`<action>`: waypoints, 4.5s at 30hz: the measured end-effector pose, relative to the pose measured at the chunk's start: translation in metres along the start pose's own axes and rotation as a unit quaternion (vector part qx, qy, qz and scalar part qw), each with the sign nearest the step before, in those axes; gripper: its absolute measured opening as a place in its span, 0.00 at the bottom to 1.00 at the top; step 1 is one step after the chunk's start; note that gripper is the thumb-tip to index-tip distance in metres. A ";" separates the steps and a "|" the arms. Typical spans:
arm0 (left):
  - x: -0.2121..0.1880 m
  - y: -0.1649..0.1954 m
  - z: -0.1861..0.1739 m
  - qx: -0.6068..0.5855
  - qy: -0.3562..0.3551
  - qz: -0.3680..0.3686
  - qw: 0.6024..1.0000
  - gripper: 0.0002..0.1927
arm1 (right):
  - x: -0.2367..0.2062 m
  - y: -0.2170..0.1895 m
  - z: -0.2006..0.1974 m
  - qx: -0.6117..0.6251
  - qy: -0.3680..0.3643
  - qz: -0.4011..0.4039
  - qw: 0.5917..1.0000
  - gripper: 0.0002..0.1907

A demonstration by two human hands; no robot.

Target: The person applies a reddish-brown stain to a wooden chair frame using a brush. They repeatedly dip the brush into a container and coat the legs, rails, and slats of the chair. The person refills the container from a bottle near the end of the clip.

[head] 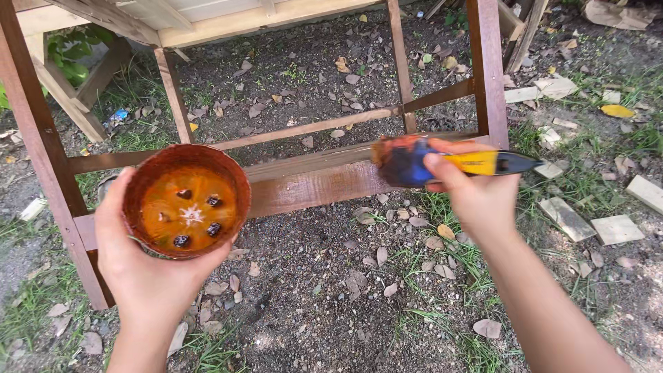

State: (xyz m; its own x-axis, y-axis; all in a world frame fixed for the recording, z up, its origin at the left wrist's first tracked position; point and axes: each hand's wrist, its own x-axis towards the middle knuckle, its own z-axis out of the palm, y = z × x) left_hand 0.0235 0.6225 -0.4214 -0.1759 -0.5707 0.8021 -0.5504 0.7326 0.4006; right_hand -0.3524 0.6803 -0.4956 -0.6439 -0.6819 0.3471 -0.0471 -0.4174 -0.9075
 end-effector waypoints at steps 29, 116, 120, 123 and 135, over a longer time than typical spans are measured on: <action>0.000 0.000 0.013 -0.056 0.020 0.004 0.998 0.56 | -0.044 0.043 0.134 -0.010 -0.206 -0.236 0.950 0.11; 0.047 0.022 0.078 0.013 0.009 0.149 0.989 0.57 | -0.050 -0.137 -0.010 -0.302 -0.291 -0.354 0.836 0.14; 0.026 0.026 0.057 0.016 0.028 0.068 0.997 0.61 | -0.061 -0.069 -0.007 -0.414 -0.268 -0.465 0.735 0.15; 0.009 0.036 0.053 -0.017 0.042 0.050 0.998 0.61 | -0.076 -0.032 0.003 -0.442 -0.239 -0.500 0.705 0.16; -0.013 0.019 0.032 -0.048 0.049 0.014 0.998 0.61 | -0.078 -0.026 -0.015 -0.493 -0.223 -0.505 0.672 0.13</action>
State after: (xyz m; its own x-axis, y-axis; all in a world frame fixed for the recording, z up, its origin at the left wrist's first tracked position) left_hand -0.0109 0.6313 -0.4383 -0.1074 -0.5134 0.8514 -0.4645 0.7831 0.4136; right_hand -0.3125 0.7531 -0.5028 0.3803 -0.5542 0.7404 -0.9133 -0.3514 0.2061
